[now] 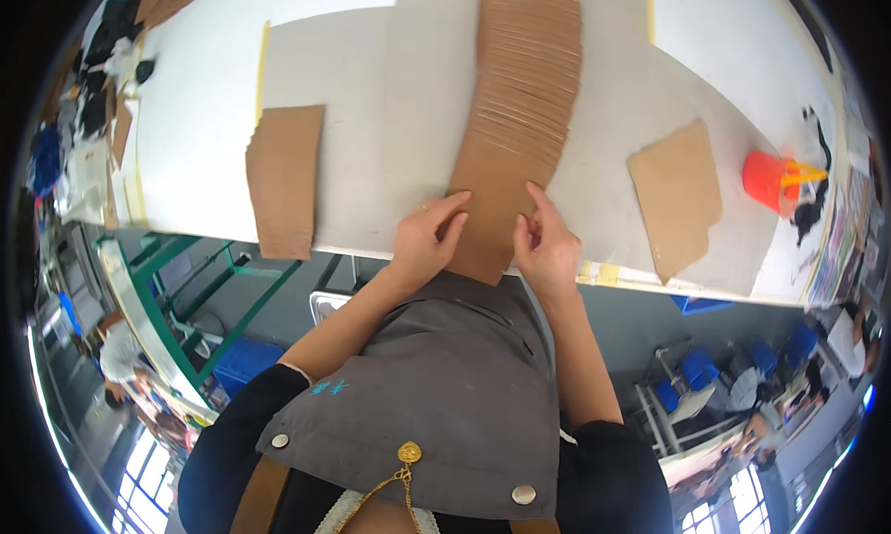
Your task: The person stacks brown cardboard pieces on a table, then uses a brush to apply a white substance to the edges of the stacked pieces. The person continues stacking and applying the substance to multiple pieces.
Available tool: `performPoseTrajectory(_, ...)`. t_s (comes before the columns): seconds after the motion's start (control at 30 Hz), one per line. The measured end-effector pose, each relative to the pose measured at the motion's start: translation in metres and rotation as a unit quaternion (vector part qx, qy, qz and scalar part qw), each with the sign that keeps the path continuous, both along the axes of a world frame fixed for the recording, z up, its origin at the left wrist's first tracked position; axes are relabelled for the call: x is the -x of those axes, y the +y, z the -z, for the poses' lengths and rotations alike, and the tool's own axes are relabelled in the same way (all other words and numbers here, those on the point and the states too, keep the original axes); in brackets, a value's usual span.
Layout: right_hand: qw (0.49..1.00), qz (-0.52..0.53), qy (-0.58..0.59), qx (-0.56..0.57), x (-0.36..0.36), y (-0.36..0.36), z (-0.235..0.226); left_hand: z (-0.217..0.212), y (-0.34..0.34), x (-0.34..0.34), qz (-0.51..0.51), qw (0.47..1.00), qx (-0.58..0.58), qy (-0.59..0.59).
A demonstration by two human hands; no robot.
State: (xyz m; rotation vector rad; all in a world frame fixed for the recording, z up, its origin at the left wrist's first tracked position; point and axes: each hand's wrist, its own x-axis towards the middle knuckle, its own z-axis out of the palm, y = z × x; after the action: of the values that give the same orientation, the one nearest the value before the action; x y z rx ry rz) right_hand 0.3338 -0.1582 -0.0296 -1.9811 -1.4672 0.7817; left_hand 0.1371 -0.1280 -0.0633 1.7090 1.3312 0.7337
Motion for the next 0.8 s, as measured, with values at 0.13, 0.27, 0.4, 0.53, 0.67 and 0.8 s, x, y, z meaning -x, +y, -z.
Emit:
performPoseTrajectory(0.13,0.998,0.001,-0.054,0.035,0.01,0.014,-0.014,-0.013,0.0,0.009,-0.003,0.999,0.029,0.039)
performPoseTrajectory(0.27,0.969,-0.033,0.235,0.063,0.067,0.055,-0.008,-0.017,0.017,0.068,-0.125,0.985,-0.077,0.088)
performPoseTrajectory(0.4,0.869,-0.062,0.452,0.19,0.166,0.114,0.027,-0.008,0.037,0.153,-0.293,0.889,-0.142,0.323)
performPoseTrajectory(0.53,0.94,-0.135,0.267,0.164,0.233,0.152,0.057,0.004,0.04,0.189,-0.304,0.904,-0.074,0.29)
performPoseTrajectory(0.67,0.963,-0.141,0.194,0.12,0.229,0.157,0.067,0.005,0.039,0.194,-0.308,0.918,-0.068,0.239)
performPoseTrajectory(0.8,0.964,-0.066,0.234,0.11,0.178,0.147,0.048,-0.01,0.044,0.196,-0.299,0.922,-0.013,0.247)
